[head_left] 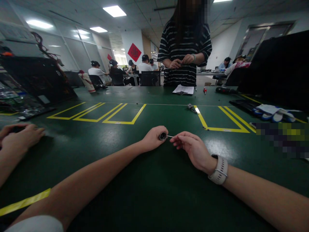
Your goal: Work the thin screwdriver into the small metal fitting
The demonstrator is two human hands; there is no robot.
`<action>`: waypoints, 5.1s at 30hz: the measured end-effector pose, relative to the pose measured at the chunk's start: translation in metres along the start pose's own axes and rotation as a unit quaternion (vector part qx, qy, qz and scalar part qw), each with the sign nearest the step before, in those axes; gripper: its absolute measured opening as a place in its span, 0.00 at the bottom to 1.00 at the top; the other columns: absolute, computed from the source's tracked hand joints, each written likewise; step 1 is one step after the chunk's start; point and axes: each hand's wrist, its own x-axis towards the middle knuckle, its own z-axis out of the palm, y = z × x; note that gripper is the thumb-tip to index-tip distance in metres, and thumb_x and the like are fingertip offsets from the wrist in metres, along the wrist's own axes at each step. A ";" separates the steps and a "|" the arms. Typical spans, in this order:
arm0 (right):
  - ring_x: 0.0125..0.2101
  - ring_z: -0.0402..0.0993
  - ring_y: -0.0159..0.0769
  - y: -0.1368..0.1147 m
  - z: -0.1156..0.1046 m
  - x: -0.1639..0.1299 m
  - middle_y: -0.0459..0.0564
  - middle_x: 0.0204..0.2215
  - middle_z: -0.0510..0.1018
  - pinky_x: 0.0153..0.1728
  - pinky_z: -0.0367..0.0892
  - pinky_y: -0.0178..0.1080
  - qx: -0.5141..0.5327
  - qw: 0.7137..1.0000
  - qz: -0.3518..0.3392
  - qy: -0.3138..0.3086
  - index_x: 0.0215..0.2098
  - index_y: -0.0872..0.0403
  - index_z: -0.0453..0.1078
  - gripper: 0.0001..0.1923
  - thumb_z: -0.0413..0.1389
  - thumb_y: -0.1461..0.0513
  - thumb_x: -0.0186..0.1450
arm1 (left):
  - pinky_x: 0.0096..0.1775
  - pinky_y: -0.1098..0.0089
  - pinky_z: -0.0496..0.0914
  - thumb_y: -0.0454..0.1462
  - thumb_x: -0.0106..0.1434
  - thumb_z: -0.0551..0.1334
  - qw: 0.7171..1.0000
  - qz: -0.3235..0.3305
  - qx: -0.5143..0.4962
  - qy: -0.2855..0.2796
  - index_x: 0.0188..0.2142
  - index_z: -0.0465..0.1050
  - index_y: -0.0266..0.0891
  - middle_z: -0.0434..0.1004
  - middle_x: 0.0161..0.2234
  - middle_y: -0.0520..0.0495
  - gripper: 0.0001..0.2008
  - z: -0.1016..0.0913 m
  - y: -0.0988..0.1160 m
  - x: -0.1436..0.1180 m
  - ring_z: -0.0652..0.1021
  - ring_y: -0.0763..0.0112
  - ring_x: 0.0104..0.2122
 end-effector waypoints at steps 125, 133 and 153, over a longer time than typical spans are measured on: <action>0.33 0.68 0.37 0.010 -0.003 -0.003 0.47 0.31 0.75 0.36 0.60 0.41 -0.186 0.977 -0.104 -0.008 0.31 0.52 0.72 0.08 0.52 0.60 0.61 | 0.31 0.72 0.61 0.29 0.54 0.57 0.999 -0.024 0.049 -0.001 0.27 0.64 0.37 0.65 0.26 0.52 0.03 0.003 -0.002 0.001 0.68 0.73 0.28; 0.36 0.69 0.40 0.007 -0.003 0.002 0.49 0.28 0.77 0.42 0.59 0.45 -0.086 0.994 -0.063 0.015 0.26 0.54 0.74 0.08 0.53 0.62 0.57 | 0.30 0.73 0.61 0.28 0.54 0.57 0.998 -0.004 0.055 -0.014 0.27 0.64 0.36 0.65 0.26 0.52 0.04 0.002 0.000 0.000 0.68 0.74 0.27; 0.36 0.69 0.39 0.006 -0.003 -0.005 0.47 0.30 0.76 0.39 0.60 0.43 -0.202 0.974 -0.104 0.004 0.29 0.52 0.73 0.08 0.52 0.60 0.61 | 0.32 0.71 0.62 0.29 0.55 0.56 0.996 -0.014 0.083 -0.031 0.28 0.65 0.37 0.67 0.27 0.51 0.03 0.002 0.000 0.001 0.69 0.72 0.29</action>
